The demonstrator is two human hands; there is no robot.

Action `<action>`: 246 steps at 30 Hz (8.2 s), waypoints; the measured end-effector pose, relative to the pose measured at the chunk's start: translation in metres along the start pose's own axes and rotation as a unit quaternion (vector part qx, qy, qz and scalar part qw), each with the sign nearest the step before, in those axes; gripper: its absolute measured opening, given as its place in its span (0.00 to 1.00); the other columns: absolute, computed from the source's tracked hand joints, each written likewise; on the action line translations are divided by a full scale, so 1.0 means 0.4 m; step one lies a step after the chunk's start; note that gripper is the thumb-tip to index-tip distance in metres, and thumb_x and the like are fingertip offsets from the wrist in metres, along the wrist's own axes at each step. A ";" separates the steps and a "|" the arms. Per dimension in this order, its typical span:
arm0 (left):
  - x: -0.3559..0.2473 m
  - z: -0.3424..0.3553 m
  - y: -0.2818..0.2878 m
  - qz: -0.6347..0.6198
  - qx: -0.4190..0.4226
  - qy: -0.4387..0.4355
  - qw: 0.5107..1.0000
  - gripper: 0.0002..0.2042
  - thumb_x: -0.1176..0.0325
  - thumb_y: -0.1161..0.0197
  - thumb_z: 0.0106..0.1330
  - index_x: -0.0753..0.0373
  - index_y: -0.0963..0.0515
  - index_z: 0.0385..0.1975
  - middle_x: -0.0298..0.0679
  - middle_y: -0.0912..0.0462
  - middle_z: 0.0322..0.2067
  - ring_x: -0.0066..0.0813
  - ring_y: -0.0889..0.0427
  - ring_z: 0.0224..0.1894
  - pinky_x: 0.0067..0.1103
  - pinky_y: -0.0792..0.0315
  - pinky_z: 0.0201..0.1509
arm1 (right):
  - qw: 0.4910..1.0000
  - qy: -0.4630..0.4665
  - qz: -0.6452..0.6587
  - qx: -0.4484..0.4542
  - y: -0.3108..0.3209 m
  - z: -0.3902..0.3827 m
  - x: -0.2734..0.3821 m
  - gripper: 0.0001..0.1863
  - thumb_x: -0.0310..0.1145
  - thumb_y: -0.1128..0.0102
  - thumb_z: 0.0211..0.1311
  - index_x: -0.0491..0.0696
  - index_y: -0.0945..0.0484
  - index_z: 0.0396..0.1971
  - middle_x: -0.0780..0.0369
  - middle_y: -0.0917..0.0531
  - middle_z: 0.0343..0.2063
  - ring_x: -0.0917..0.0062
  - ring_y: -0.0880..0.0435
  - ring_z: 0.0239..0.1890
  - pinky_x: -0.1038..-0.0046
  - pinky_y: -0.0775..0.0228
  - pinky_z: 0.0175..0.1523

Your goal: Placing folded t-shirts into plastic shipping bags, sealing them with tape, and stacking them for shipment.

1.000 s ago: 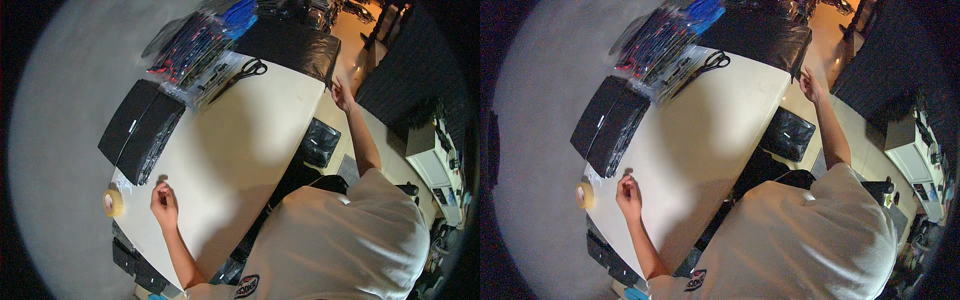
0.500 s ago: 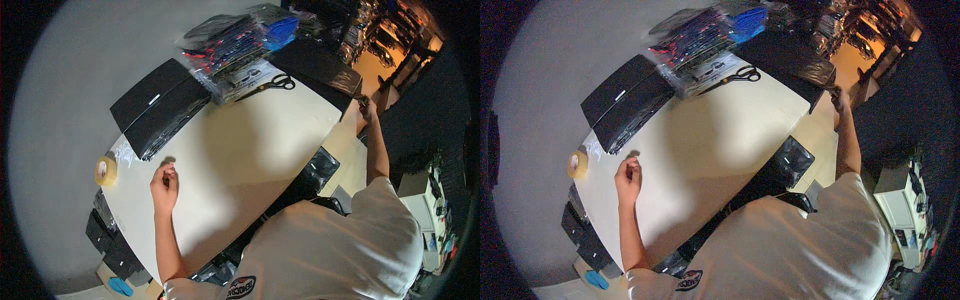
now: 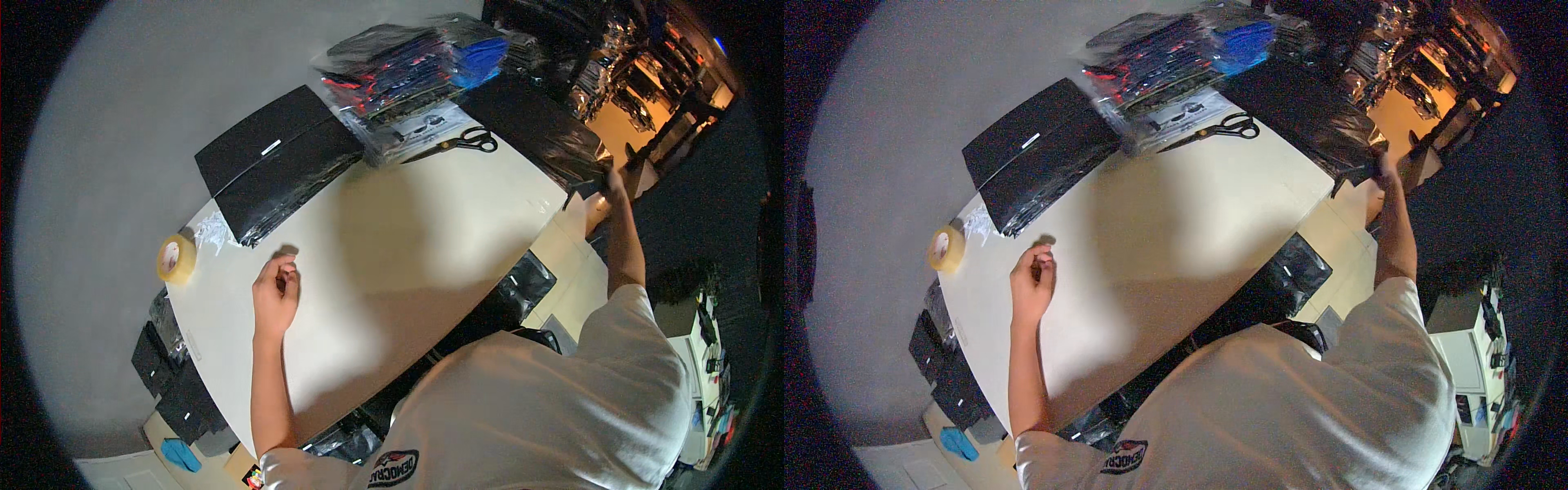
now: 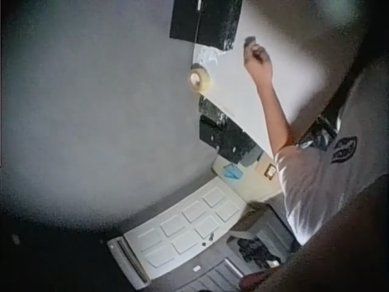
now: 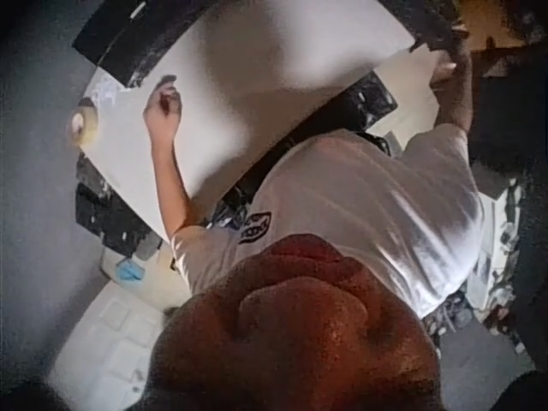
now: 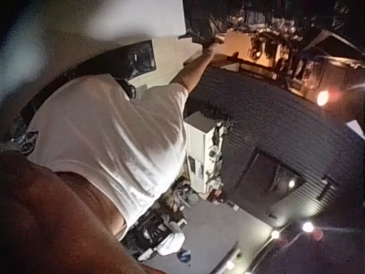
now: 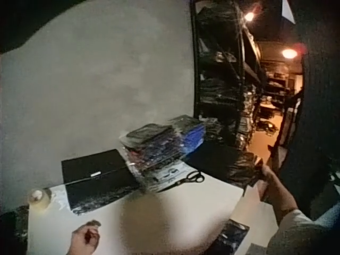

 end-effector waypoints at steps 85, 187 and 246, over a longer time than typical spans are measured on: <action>0.001 -0.037 0.386 -0.062 0.030 0.128 0.989 0.11 0.81 0.22 0.55 0.63 0.19 0.31 0.28 0.17 0.32 0.16 0.22 0.38 0.18 0.28 0.47 | 0.924 0.123 -0.167 0.322 -1.036 -0.810 0.071 0.18 0.34 0.38 0.74 0.44 0.23 0.60 0.65 0.13 0.40 0.84 0.21 0.30 0.79 0.28 0.34; -0.012 -0.026 0.251 0.120 -0.020 0.072 0.990 0.22 0.70 0.33 0.69 0.62 0.24 0.63 0.47 0.18 0.51 0.43 0.17 0.51 0.34 0.24 0.56 | 0.903 0.001 -0.078 0.423 -0.869 -0.832 0.116 0.23 0.35 0.35 0.72 0.38 0.22 0.60 0.58 0.15 0.51 0.76 0.17 0.51 0.74 0.27 0.59; -0.147 0.005 -0.066 0.232 0.216 -0.124 0.940 0.21 0.65 0.39 0.73 0.56 0.24 0.65 0.46 0.38 0.75 0.53 0.43 0.78 0.50 0.47 0.80 | 0.604 0.372 -0.412 0.572 -1.013 -0.818 0.106 0.43 0.35 0.20 0.51 0.44 0.28 0.69 0.53 0.25 0.57 0.57 0.23 0.59 0.63 0.25 0.60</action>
Point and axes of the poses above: each hand's wrist, its own z-axis towards the middle knuckle, its own y-axis out of the back of the hand, x = y × z, the point moved 3 cm from there along z, towards the middle knuckle
